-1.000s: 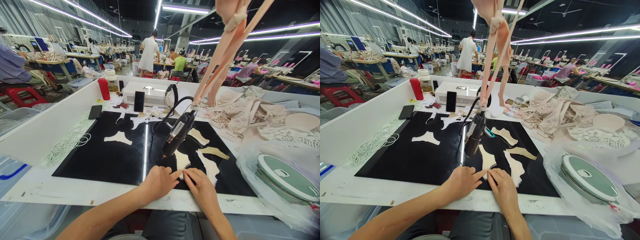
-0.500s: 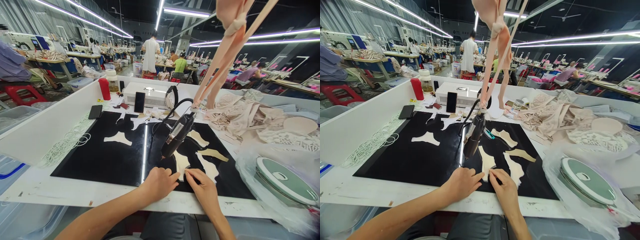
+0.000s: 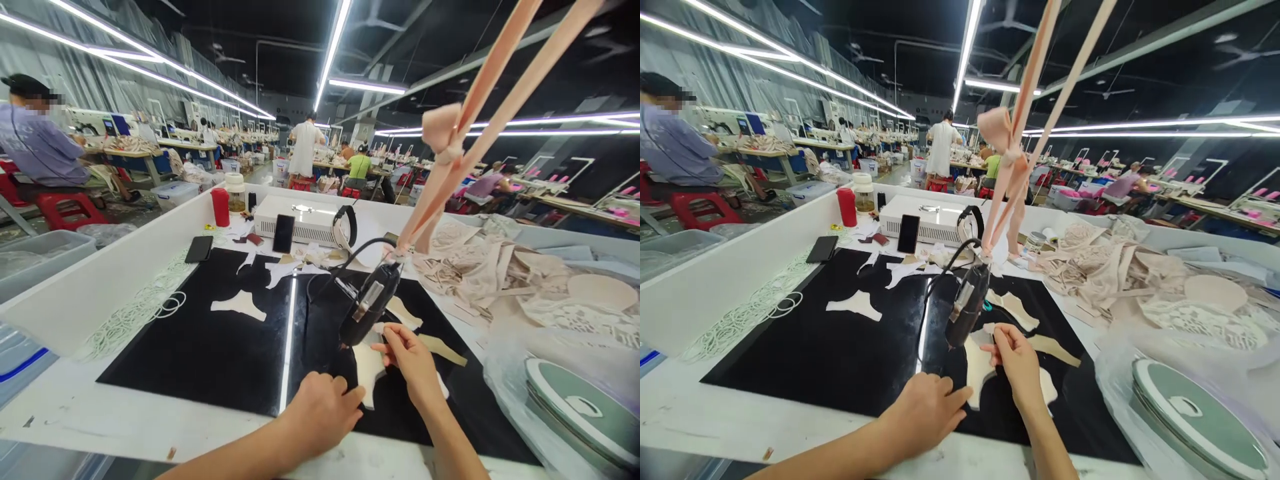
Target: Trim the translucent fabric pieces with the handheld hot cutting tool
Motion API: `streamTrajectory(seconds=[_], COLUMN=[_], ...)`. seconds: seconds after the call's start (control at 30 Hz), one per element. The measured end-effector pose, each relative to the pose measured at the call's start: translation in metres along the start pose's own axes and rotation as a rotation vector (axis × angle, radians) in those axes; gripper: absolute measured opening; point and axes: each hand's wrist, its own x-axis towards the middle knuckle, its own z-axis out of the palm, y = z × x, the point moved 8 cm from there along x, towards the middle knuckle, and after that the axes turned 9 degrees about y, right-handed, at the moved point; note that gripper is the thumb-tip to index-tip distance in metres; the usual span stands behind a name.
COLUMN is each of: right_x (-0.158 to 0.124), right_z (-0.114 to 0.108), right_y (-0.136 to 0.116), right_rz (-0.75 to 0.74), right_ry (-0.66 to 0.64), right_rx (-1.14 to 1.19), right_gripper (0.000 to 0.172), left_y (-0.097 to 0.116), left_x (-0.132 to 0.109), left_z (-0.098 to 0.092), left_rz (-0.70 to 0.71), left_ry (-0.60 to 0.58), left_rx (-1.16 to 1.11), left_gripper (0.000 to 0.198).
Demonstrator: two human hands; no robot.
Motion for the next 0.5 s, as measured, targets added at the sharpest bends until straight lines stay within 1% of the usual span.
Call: streamTrajectory(seconds=[0.13,0.23,0.3,0.37,0.43,0.5], right_x=[0.031,0.036,0.029,0.014,-0.005,-0.026], right_z=[0.001,-0.008,-0.014,-0.018,-0.018,-0.014], right_y=[-0.023,-0.045,-0.060,-0.072,-0.079,-0.083], right_rz=[-0.086,-0.170,-0.222,-0.251,-0.253,-0.255], right_ry=[0.140,0.262,0.301,0.297,0.252,0.160], right_rx=[0.174,0.298,0.364,0.401,0.418,0.423], right_gripper=[0.043,0.042,0.039,0.037,0.035,0.031], left_y=[-0.002,-0.005,-0.007,-0.008,-0.010,-0.012], left_x=[0.001,0.002,0.003,0.004,0.004,0.005], left_z=[0.007,0.021,0.030,0.035,0.035,0.031], left_rz=[0.017,0.022,0.011,-0.002,-0.016,-0.047], left_ry=[0.059,0.074,0.072,0.058,0.022,-0.033], left_rx=[-0.003,0.013,0.025,0.027,0.008,-0.053], left_gripper=[0.027,0.029,0.029,0.031,0.030,0.029])
